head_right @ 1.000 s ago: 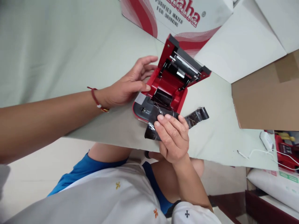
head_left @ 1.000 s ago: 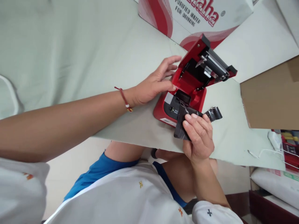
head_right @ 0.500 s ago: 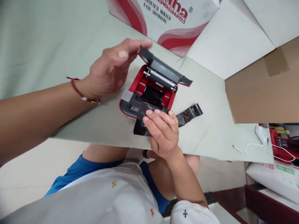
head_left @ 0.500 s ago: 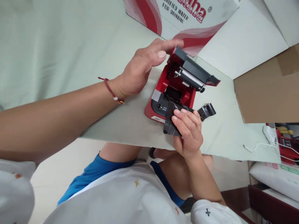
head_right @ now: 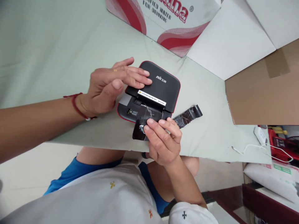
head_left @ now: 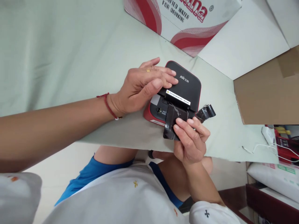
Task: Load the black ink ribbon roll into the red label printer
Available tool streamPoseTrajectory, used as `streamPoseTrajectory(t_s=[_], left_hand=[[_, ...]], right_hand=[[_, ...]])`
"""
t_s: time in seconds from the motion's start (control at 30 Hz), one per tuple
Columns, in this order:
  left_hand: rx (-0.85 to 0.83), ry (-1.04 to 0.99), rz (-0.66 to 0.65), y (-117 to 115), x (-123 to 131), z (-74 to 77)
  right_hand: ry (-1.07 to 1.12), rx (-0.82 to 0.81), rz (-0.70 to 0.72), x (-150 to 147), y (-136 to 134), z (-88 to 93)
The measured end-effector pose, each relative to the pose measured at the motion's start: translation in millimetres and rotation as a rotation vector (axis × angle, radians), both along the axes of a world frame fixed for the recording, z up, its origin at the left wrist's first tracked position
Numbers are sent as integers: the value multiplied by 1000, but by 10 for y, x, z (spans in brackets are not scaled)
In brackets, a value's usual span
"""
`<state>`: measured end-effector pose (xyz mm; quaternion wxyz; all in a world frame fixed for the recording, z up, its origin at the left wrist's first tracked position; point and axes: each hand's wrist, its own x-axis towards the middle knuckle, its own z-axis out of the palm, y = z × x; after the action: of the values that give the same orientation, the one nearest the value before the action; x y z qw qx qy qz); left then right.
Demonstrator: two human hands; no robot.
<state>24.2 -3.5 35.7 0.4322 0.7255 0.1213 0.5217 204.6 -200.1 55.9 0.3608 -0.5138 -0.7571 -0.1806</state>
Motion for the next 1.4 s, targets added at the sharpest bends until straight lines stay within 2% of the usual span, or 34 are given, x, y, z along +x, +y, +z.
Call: streamPoseTrajectory(t_s=[0.2, 0.43, 0.57, 0.7, 0.83, 0.93, 1.2, 1.4], left_hand=[[66, 61, -31, 75, -49, 28], [79, 66, -103, 114, -87, -23], [-23, 83, -258, 180, -62, -62], [-233, 49, -351, 222, -55, -77], [-406, 28, -584, 234, -65, -79], [-471, 5, -674, 257, -79, -94], [-638, -40, -696, 202, -78, -94], [-750, -52, -604, 154, -35, -114]], right_hand=[[57, 48, 57, -23, 75, -3], [58, 48, 67, -29, 101, 18], [38, 39, 79, 1, 95, 22], [47, 24, 77, 23, 94, 9], [59, 25, 85, 28, 101, -2], [68, 27, 87, 29, 105, 0], [85, 11, 107, 24, 99, 7], [121, -36, 177, 66, 87, 75]])
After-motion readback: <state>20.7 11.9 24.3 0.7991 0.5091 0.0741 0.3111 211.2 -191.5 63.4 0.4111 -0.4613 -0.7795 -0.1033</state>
